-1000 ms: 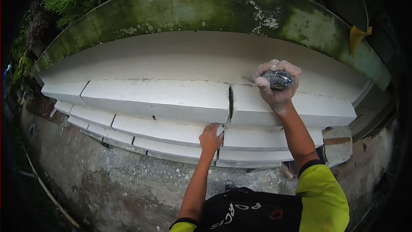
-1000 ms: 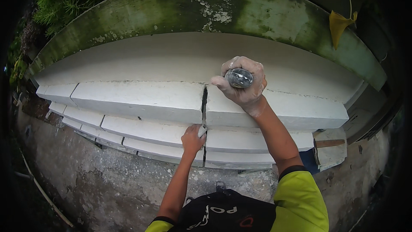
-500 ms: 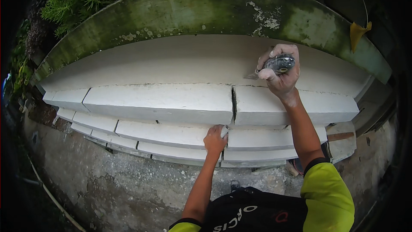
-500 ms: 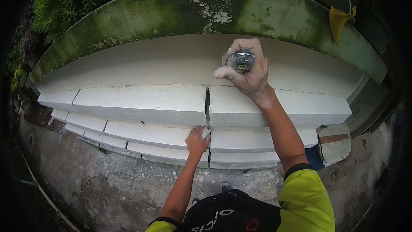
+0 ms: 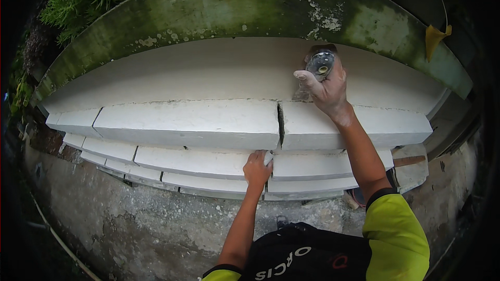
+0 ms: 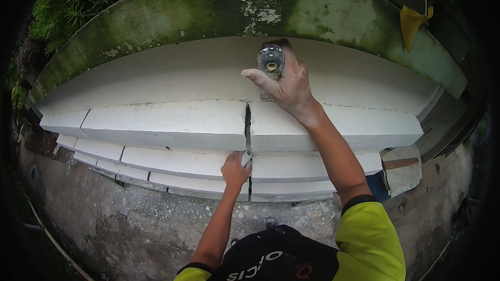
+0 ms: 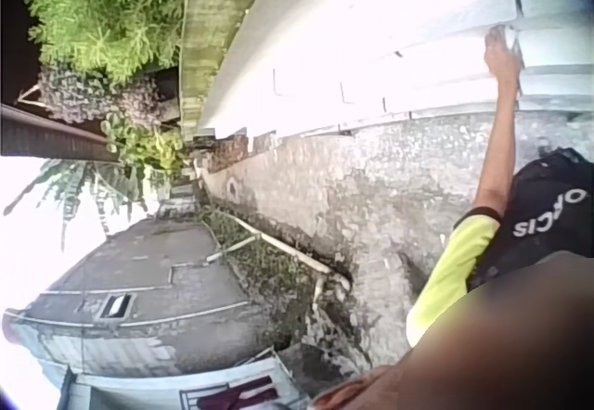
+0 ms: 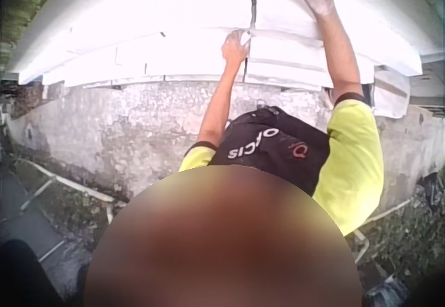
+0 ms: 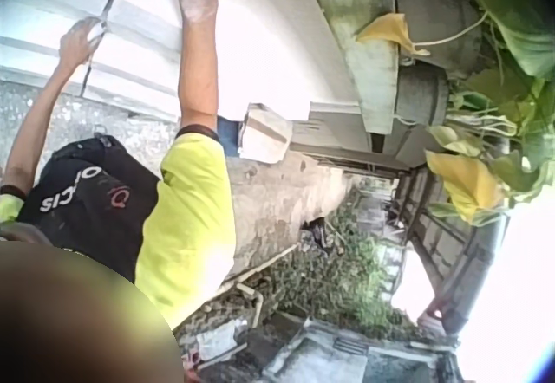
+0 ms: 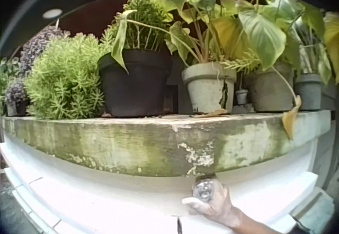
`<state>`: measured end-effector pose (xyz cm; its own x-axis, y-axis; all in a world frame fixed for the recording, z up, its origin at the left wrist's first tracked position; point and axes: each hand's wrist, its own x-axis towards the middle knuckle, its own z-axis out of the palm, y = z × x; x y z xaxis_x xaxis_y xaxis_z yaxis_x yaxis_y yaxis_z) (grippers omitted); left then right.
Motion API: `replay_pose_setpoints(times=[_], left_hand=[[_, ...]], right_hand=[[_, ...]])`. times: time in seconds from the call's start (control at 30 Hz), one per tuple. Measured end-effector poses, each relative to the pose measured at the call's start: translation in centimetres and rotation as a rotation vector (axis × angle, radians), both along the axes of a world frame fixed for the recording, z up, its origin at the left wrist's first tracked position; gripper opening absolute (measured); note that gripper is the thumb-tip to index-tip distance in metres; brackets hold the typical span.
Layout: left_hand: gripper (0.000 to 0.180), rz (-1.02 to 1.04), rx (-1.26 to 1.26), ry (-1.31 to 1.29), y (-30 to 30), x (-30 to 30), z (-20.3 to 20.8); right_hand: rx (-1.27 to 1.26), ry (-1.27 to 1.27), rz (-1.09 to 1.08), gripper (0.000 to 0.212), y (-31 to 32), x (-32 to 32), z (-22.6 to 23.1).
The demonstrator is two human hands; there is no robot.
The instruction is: Applying putty/filler to a white tiered concrete wall using a scraper.
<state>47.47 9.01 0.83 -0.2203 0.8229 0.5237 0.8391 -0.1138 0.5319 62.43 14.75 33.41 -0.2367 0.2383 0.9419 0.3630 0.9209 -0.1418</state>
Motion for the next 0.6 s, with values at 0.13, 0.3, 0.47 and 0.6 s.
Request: replay_pose_setpoints(times=[0.13,0.3,0.47,0.6], left_hand=[[0.039,0.005,0.002,-0.026,0.5,-0.2,0.3],[0.039,-0.002,0.012,-0.013,0.2,0.0,0.5],[0.037,0.002,0.032,0.003,-0.2,0.2,0.0],[0.038,-0.005,-0.034,0.002,-0.3,-0.2,-0.2]], right_hand=[[-0.101,0.14,0.084,0.041,0.2,0.4,-0.2],[-0.191,0.082,-0.053,0.036,0.2,0.4,-0.1],[0.006,0.157,-0.101,0.029,0.4,1.4,-1.0],[0.062,0.348,-0.064,0.048,0.4,0.5,-0.6]])
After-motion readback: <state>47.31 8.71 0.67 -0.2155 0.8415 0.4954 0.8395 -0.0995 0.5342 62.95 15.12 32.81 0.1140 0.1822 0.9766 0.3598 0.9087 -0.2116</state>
